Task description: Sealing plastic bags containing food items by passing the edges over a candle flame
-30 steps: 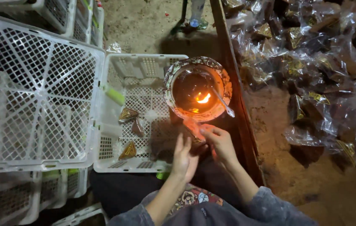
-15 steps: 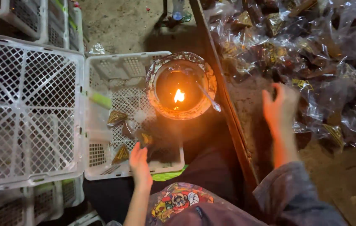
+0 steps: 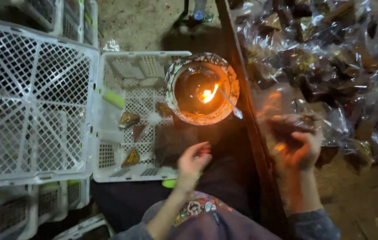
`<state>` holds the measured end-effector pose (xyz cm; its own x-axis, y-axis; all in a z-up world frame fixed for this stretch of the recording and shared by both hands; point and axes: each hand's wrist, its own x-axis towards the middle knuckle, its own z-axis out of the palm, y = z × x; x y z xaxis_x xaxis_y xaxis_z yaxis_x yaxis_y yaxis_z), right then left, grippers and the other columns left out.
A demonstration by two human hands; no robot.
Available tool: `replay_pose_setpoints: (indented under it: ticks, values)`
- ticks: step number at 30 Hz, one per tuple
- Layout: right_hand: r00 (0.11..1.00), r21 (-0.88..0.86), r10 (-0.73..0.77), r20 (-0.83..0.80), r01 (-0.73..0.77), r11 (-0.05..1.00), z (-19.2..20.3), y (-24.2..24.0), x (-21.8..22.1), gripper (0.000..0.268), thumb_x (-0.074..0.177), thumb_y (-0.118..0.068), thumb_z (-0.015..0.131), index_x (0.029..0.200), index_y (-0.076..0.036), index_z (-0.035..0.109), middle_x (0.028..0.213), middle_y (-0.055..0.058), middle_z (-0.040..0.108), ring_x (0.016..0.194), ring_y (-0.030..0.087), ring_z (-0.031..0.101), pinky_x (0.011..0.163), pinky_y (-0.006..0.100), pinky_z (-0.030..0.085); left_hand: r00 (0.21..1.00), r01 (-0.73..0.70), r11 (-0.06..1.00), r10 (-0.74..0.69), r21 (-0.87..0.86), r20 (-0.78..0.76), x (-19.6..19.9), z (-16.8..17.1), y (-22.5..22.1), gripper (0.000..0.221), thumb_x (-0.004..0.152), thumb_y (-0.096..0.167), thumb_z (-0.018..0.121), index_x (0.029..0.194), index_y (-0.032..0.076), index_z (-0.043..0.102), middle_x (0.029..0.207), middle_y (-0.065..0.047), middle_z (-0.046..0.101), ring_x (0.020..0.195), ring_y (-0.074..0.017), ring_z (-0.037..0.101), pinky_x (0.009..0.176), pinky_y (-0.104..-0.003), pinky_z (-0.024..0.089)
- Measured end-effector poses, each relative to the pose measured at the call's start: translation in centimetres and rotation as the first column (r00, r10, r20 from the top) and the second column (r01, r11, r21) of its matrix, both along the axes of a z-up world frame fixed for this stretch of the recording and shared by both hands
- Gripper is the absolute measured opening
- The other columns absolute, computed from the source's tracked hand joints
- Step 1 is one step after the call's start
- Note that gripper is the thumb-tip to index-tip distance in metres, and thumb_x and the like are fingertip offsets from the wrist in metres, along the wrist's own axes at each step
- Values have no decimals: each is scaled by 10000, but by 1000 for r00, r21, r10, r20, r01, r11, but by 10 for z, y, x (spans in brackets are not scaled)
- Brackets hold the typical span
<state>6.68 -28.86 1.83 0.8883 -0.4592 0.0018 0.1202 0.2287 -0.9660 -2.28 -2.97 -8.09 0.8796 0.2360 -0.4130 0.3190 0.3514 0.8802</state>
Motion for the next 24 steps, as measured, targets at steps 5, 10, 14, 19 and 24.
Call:
replay_pose_setpoints:
  ticks: [5, 10, 14, 19, 24]
  values:
    - [777, -42, 472, -416, -535, 844, -28, 59, -47, 804, 674, -216, 702, 1462, -163, 549, 1463, 24, 599, 896, 29, 612, 506, 137, 522, 967, 79, 951, -1, -298, 253, 34, 42, -44, 281, 820, -99, 799, 1086, -47, 723, 1081, -147, 715, 977, -215, 737, 862, -334, 638]
    - [780, 79, 540, -316, -545, 835, -61, 66, -47, 247, 799, -2, 795, 865, -74, 568, 1089, 180, 759, 854, 181, 722, 536, 176, 523, 964, -58, 998, 63, -29, 259, 40, 58, 20, 122, 755, 10, 880, 812, 65, 787, 758, -52, 752, 677, -81, 611, 669, -214, 533]
    - [818, 106, 499, -285, -491, 865, -14, 87, -36, 353, 774, 122, 776, 1105, 78, 661, 997, 236, 776, 844, 216, 751, 691, 262, 570, 990, 124, 930, -140, 346, 22, 36, 59, 58, 201, 698, 223, 964, 815, 184, 806, 781, 17, 775, 784, -98, 688, 776, -241, 539]
    - [648, -67, 679, -346, -739, 671, -23, 80, -27, 73, 837, -21, 784, 870, 25, 737, 999, 218, 778, 811, 208, 708, 648, 315, 585, 973, 122, 805, -213, 580, 91, 31, 76, 58, 309, 721, 295, 918, 985, 227, 774, 857, -2, 722, 906, -200, 721, 883, -339, 584]
    - [683, 72, 654, -324, -672, 737, -14, 92, -21, 144, 883, -25, 729, 809, 60, 639, 1098, 265, 718, 643, 257, 674, 411, 371, 611, 916, -116, 757, -169, 643, 364, 27, 101, 56, 589, 854, 99, 787, 1408, 78, 591, 661, -74, 715, 878, -318, 664, 1020, -417, 504]
